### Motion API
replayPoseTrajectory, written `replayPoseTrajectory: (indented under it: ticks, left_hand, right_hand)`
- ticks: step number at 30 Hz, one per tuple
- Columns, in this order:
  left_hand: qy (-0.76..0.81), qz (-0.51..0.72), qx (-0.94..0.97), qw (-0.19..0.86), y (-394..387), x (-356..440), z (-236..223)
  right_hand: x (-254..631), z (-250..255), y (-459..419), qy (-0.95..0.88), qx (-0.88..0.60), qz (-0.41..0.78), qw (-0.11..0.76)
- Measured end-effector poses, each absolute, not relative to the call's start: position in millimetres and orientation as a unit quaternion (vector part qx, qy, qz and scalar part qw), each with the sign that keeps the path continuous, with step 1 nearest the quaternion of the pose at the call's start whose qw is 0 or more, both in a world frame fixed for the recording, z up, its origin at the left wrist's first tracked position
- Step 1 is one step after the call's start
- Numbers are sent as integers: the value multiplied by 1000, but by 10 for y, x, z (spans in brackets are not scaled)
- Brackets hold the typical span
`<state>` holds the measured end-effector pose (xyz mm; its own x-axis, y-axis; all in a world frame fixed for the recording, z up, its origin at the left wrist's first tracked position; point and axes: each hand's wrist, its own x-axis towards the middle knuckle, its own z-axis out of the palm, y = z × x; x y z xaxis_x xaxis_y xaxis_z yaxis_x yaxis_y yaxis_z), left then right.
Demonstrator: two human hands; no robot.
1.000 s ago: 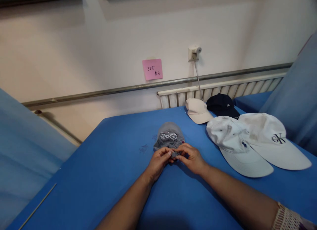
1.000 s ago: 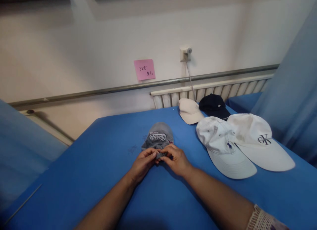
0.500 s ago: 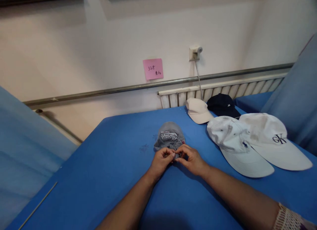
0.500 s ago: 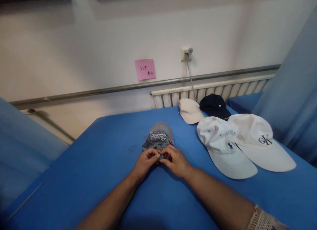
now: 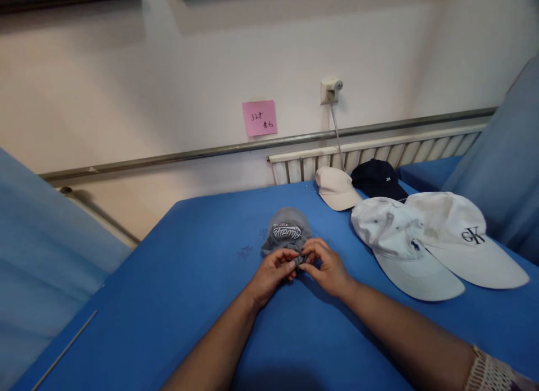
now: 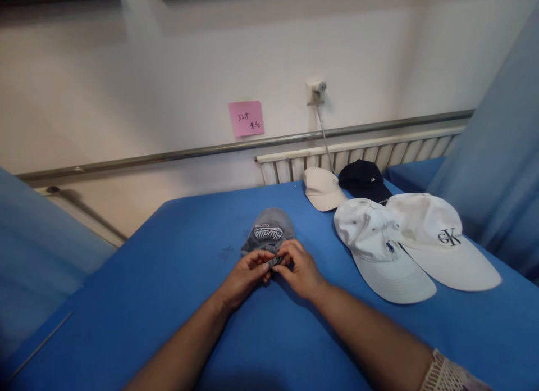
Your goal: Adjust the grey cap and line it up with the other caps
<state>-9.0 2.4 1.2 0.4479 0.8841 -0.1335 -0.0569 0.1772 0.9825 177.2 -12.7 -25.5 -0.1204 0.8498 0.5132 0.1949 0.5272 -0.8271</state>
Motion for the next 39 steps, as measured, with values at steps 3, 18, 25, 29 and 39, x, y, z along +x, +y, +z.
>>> replayPoseTrajectory:
  ticks: [3, 18, 25, 29, 39]
  left_hand:
    - [387, 371, 534, 653, 18, -81, 4]
    - [349, 383, 515, 683, 4, -54, 24]
    - [355, 387, 507, 684, 18, -42, -3]
    - [368, 376, 498, 689, 16, -57, -10]
    - [393, 388, 506, 663, 9, -19, 12]
  right_hand:
    - [1758, -246, -147, -669, -384, 302, 560]
    - [1738, -254, -122, -655, -388, 340, 552]
    - [1743, -303, -105, -625, -380, 396, 556]
    - [1745, -298, -104, -610, -378, 410, 563]
    - [1730, -266, -121, -590, -367, 430, 577]
